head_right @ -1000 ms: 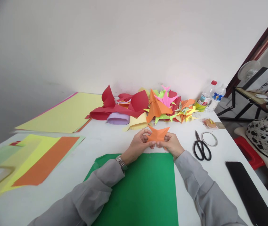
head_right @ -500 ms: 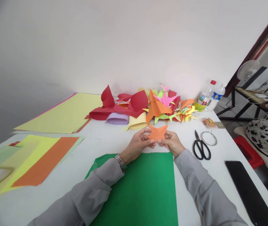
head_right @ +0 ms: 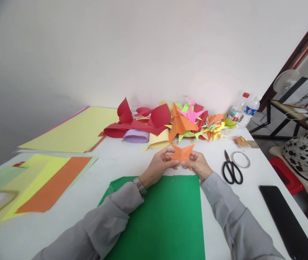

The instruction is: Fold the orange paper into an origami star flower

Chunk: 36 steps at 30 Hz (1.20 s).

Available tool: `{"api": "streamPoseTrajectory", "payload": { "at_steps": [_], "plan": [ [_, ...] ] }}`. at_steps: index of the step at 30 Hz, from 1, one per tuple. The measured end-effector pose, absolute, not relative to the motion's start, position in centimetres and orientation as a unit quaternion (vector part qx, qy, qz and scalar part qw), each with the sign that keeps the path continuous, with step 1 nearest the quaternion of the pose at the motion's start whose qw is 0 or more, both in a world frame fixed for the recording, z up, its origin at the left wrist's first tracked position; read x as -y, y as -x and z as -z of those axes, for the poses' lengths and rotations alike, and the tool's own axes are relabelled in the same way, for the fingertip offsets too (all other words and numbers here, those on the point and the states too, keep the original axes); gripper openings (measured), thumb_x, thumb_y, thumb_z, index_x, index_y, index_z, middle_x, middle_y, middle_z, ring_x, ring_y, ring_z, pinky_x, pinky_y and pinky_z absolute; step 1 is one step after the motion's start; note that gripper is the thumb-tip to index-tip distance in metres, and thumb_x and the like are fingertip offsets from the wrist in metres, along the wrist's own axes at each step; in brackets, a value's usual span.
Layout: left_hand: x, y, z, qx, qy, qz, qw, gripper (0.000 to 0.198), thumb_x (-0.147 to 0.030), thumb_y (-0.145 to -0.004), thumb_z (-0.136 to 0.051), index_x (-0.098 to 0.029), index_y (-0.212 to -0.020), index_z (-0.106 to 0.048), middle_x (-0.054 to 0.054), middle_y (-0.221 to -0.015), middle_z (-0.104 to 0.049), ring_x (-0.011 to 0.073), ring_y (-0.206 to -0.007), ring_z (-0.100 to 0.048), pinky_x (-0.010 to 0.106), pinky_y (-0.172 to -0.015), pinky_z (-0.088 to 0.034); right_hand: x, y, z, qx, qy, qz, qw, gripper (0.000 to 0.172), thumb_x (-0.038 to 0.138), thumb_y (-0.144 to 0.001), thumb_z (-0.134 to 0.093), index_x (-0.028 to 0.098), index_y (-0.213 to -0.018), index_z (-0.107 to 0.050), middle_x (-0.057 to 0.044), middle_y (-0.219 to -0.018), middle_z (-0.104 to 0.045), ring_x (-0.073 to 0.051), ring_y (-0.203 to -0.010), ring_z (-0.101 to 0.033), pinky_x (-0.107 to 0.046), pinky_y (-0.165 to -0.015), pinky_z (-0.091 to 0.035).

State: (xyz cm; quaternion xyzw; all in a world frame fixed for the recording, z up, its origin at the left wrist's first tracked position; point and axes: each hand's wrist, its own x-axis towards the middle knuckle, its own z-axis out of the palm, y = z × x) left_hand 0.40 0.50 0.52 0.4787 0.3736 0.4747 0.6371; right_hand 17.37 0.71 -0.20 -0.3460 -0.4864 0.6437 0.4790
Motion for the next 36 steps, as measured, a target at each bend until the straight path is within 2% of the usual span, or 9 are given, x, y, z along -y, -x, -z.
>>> {"api": "streamPoseTrajectory", "payload": {
  "at_steps": [7, 13, 22, 29, 36],
  "plan": [
    [-0.51, -0.59, -0.61, -0.376, -0.492, -0.473, 0.627, 0.046, -0.03, -0.056, -0.08, -0.016, -0.088, -0.049, -0.003, -0.058, -0.064, 0.015, -0.052, -0.064, 0.028, -0.057, -0.052, -0.32, -16.88, -0.18, 0.498, 0.361, -0.626, 0.479, 0.028, 0.023, -0.055, -0.081, 0.014, -0.076, -0.066, 0.0, -0.063, -0.066, -0.012, -0.055, -0.057, -0.024, -0.055, -0.044],
    [-0.57, -0.55, -0.63, -0.371, -0.506, -0.459, 0.629, 0.044, -0.033, -0.058, -0.078, -0.015, -0.086, -0.049, 0.0, -0.059, -0.066, 0.0148, -0.053, -0.064, 0.028, -0.058, -0.052, -0.35, -17.01, -0.28, 0.507, 0.361, -0.616, 0.482, 0.024, 0.021, -0.056, -0.079, 0.014, -0.075, -0.067, 0.001, -0.059, -0.064, -0.01, -0.051, -0.053, -0.023, -0.051, -0.041],
    [-0.58, -0.77, -0.52, -0.41, -0.494, -0.46, 0.613, 0.048, -0.029, -0.052, -0.081, -0.019, -0.078, -0.042, -0.006, -0.046, -0.059, 0.0106, -0.044, -0.056, 0.023, -0.051, -0.045, -0.68, -17.0, 0.28, 0.498, 0.356, -0.626, 0.483, 0.026, 0.017, -0.054, -0.078, 0.013, -0.078, -0.067, 0.0, -0.062, -0.065, -0.008, -0.048, -0.049, -0.02, -0.046, -0.038],
    [-0.56, -0.81, -0.69, -0.433, -0.462, -0.479, 0.608, 0.052, -0.024, -0.048, -0.083, -0.02, -0.077, -0.04, -0.009, -0.045, -0.056, 0.009, -0.04, -0.052, 0.02, -0.046, -0.038, -0.55, -16.85, -0.14, 0.481, 0.362, -0.629, 0.492, 0.023, 0.015, -0.053, -0.076, 0.014, -0.073, -0.066, 0.001, -0.059, -0.064, -0.008, -0.046, -0.047, -0.02, -0.045, -0.037],
    [-0.56, -0.73, -0.77, -0.429, -0.447, -0.484, 0.618, 0.052, -0.026, -0.049, -0.083, -0.019, -0.079, -0.04, -0.008, -0.046, -0.056, 0.0099, -0.04, -0.052, 0.019, -0.044, -0.034, -0.62, -16.98, -0.12, 0.465, 0.356, -0.642, 0.495, 0.028, 0.015, -0.053, -0.077, 0.013, -0.078, -0.066, 0.0, -0.063, -0.065, -0.008, -0.047, -0.048, -0.02, -0.045, -0.037]
  ]
}}
